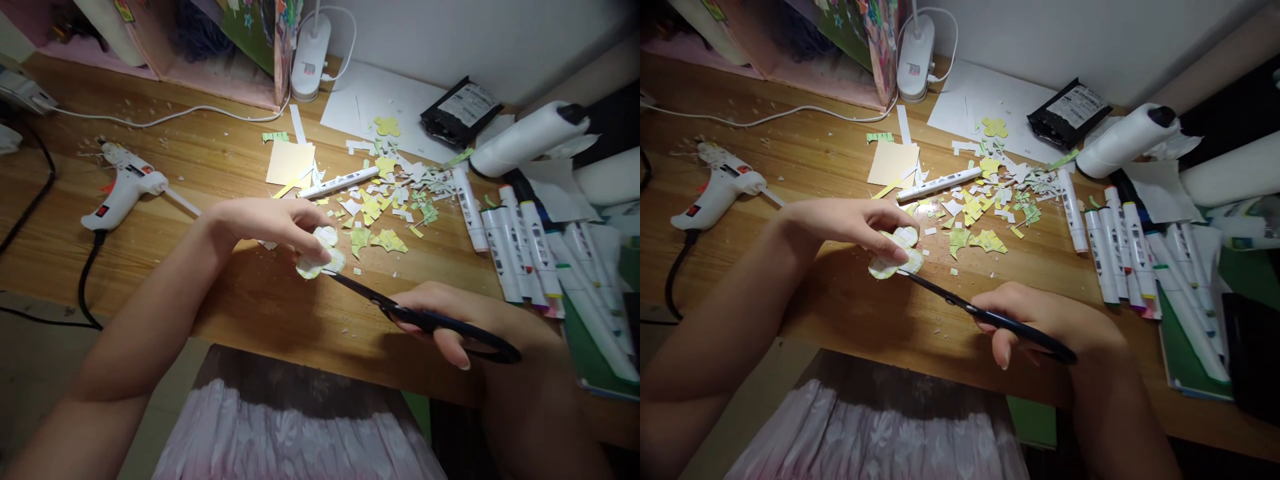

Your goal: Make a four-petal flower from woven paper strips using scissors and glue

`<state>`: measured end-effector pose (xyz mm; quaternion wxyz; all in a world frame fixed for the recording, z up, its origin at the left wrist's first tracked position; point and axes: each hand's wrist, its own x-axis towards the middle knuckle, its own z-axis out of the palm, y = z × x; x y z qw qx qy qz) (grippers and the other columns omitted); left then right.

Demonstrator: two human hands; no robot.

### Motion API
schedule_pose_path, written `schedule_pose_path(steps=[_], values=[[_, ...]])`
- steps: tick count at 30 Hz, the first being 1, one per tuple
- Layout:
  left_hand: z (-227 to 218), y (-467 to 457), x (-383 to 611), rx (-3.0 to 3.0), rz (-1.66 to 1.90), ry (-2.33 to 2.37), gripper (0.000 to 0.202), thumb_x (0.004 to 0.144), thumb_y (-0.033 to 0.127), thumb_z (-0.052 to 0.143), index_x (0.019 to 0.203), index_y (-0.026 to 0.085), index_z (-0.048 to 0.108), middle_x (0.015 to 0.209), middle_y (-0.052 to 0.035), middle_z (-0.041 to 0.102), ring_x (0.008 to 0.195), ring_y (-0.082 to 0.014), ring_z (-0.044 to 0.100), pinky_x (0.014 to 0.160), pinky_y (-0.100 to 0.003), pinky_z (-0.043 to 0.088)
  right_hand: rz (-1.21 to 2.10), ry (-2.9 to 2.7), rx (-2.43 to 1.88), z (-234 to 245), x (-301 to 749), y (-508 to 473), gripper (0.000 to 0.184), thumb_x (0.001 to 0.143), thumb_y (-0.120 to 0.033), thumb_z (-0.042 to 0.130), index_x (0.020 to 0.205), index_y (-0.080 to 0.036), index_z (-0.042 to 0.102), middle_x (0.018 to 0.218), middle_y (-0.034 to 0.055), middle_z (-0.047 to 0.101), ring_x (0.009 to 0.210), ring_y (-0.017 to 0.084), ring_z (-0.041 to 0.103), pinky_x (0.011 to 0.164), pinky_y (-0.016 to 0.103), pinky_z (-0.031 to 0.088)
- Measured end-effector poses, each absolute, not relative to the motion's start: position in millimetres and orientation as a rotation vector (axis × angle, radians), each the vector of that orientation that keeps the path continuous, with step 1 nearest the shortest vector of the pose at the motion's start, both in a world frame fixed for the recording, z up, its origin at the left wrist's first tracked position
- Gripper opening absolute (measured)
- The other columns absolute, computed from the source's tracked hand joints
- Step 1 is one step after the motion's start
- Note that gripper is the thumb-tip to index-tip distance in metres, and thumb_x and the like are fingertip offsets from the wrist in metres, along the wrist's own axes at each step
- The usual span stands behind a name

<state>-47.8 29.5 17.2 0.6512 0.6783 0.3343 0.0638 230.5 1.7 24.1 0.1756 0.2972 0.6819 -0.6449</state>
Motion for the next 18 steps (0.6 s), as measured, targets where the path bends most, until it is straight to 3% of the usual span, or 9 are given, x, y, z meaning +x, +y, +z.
schedule_pose_path(steps=[3,7,13,18], values=[[18.0,30.4,-47.4,1.52,0.132,0.741,0.016,0.075,0.03,0.063,0.086,0.019,0.066,0.071,0.0001,0.058,0.064,-0.0114,0.054,0.053,-0.018,0.039,-1.874,1.92,0.833,23.0,230.9,2.3,0.053,0.067,-0.073,0.053,0.065,-0.021,0.042,0.057,-0.0051,0.039,0.048,0.01,0.037,0.04,0.021,0.032],[19.0,30.9,-46.1,1.479,0.136,0.754,0.017,0.073,0.027,0.064,0.087,0.018,0.066,0.069,0.0,0.059,0.061,-0.0116,0.054,0.051,-0.019,0.038,-1.967,1.797,0.86,27.7,228.1,1.3,0.069,0.052,-0.088,0.044,0.068,-0.021,0.041,0.06,-0.0041,0.04,0.048,0.011,0.036,0.038,0.023,0.033],[18.5,30.4,-45.8,1.485,0.15,0.757,0.014,0.074,0.028,0.063,0.083,0.018,0.066,0.069,-0.0002,0.061,0.06,-0.0107,0.054,0.051,-0.019,0.038,-2.034,1.879,0.724,24.5,227.8,-0.1,0.072,0.053,-0.09,0.036,0.069,-0.02,0.041,0.061,-0.0042,0.039,0.048,0.009,0.033,0.038,0.022,0.031],[19.1,30.1,-45.7,1.464,0.159,0.75,0.013,0.072,0.027,0.065,0.081,0.018,0.067,0.068,-0.0002,0.061,0.059,-0.0106,0.055,0.05,-0.019,0.038,-2.121,1.731,0.777,20.3,231.6,-0.6,0.072,0.05,-0.089,0.042,0.071,-0.02,0.042,0.06,-0.0064,0.039,0.043,0.007,0.034,0.034,0.019,0.032]])
